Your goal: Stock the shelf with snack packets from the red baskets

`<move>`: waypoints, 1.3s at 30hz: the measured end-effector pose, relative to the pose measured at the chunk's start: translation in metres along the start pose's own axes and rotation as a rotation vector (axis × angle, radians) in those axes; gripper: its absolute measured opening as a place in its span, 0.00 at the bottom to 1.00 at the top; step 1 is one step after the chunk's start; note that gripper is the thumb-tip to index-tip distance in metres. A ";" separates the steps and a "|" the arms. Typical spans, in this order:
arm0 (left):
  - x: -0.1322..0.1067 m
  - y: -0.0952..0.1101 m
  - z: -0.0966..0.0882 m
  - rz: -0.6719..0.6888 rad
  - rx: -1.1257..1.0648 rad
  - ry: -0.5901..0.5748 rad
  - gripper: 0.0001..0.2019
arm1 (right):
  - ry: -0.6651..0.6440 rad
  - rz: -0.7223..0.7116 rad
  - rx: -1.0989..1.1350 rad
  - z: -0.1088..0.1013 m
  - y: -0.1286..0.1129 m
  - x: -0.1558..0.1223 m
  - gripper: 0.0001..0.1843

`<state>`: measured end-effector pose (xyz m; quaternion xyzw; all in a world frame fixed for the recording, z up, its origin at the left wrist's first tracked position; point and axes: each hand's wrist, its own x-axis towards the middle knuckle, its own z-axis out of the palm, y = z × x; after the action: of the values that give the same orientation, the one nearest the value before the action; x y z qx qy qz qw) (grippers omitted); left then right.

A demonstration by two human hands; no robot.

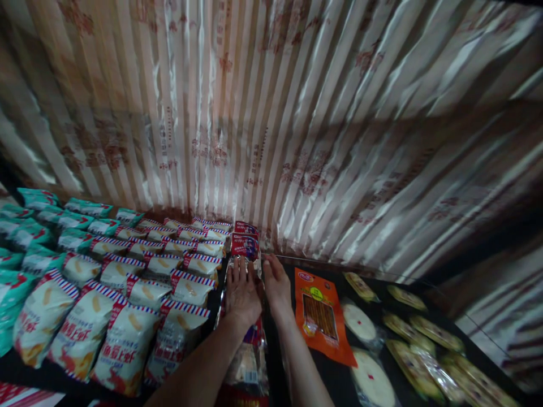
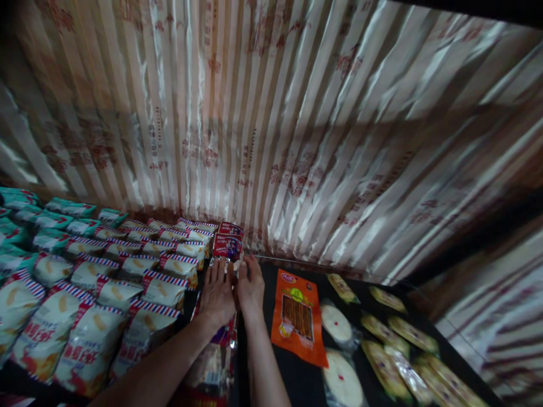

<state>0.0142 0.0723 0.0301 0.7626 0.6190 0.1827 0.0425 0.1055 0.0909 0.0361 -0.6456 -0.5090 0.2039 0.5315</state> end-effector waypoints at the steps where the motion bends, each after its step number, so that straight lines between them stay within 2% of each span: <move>1: 0.000 0.000 0.000 0.002 -0.003 0.006 0.26 | 0.013 0.032 0.025 -0.007 0.004 -0.014 0.23; 4: 0.000 -0.001 0.000 0.010 -0.008 0.029 0.26 | 0.033 0.067 0.050 -0.019 0.012 -0.048 0.23; 8: 0.001 0.001 0.002 0.008 0.000 0.036 0.26 | 0.035 0.045 0.070 -0.017 0.022 -0.067 0.22; 16: 0.001 0.003 -0.001 -0.014 -0.011 0.043 0.26 | -0.079 0.096 0.196 -0.017 0.028 -0.071 0.21; 22: 0.002 0.007 -0.010 -0.045 -0.020 0.038 0.23 | -0.027 0.011 0.128 -0.019 0.026 -0.076 0.17; 28: 0.001 0.007 -0.012 -0.060 -0.023 0.049 0.23 | -0.093 0.037 0.127 -0.028 0.019 -0.070 0.15; 34: 0.004 0.010 -0.017 -0.078 -0.022 0.036 0.22 | -0.097 -0.001 0.048 -0.032 0.015 -0.075 0.10; 39: 0.009 0.013 -0.022 -0.138 -0.051 0.013 0.21 | -0.086 0.005 0.025 -0.031 0.019 -0.076 0.11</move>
<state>0.0210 0.0746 0.0561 0.7155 0.6657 0.2001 0.0705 0.1081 0.0111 0.0084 -0.6309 -0.5271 0.2392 0.5167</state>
